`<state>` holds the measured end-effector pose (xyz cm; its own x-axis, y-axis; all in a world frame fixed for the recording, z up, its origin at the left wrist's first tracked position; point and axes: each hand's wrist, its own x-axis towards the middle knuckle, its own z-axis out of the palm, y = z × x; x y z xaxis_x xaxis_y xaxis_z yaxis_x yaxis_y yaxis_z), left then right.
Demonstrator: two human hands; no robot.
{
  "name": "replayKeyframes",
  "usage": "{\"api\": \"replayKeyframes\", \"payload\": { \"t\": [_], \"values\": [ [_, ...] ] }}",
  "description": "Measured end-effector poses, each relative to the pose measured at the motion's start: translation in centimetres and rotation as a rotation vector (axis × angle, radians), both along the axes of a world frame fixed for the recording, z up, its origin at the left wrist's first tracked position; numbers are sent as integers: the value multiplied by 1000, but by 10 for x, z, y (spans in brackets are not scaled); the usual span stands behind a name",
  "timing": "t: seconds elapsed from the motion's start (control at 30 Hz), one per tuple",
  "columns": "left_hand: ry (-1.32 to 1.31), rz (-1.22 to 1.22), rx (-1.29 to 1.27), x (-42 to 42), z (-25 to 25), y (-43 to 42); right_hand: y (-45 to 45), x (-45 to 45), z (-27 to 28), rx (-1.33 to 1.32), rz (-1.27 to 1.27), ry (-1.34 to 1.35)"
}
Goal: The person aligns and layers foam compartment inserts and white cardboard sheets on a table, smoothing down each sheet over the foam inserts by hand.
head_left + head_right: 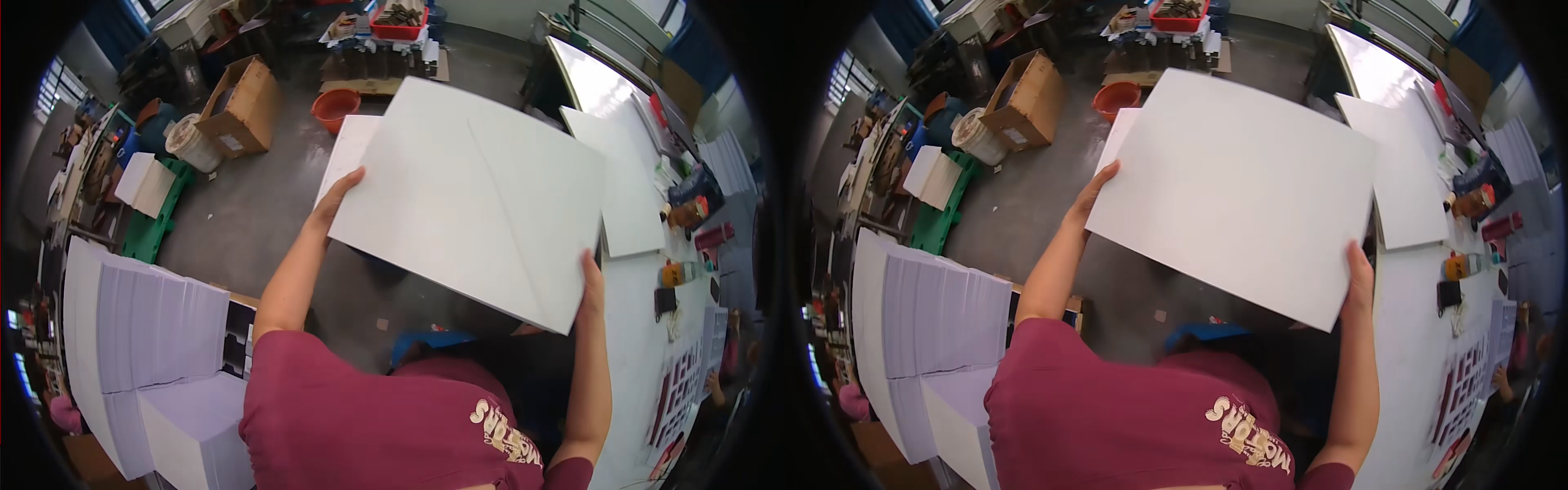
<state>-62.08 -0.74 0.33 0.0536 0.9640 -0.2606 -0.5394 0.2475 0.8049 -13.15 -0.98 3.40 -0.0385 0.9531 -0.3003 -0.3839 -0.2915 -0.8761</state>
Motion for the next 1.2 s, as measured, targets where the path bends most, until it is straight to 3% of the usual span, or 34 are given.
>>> {"api": "replayKeyframes", "payload": {
  "t": [0.17, 0.27, 0.53, 0.67, 0.77, 0.87, 0.93, 1.03, 1.13, 1.17, 1.2],
  "values": [
    [13, 106, -159, -90, -50, -7, 72, -89, -68, -133, 165, 14],
    [-40, 92, -98, -129, -79, 0, 102, -129, -84, -149, 217, -26],
    [-60, 153, -76, -173, -88, 36, 164, -190, -77, -93, 257, -10],
    [71, 84, -221, -200, -114, 49, 165, -198, -111, -162, 256, -122],
    [384, 3, -330, -215, -153, 50, 146, -198, -160, -357, 377, -362],
    [343, 56, -382, -202, -146, 50, 126, -199, -161, -340, 272, -318],
    [366, 51, -405, -204, -146, 47, 125, -197, -191, -345, 203, -313],
    [464, 23, -411, -219, -156, 52, 115, -190, -213, -358, 261, -326],
    [613, 41, -300, -234, -178, 59, 74, -161, -130, -188, 479, -679],
    [650, 5, -272, -234, -174, 58, 73, -146, -152, 28, 638, -886],
    [777, 65, -227, -229, -169, 65, 57, -131, -148, 107, 553, -935]
  ]
}}
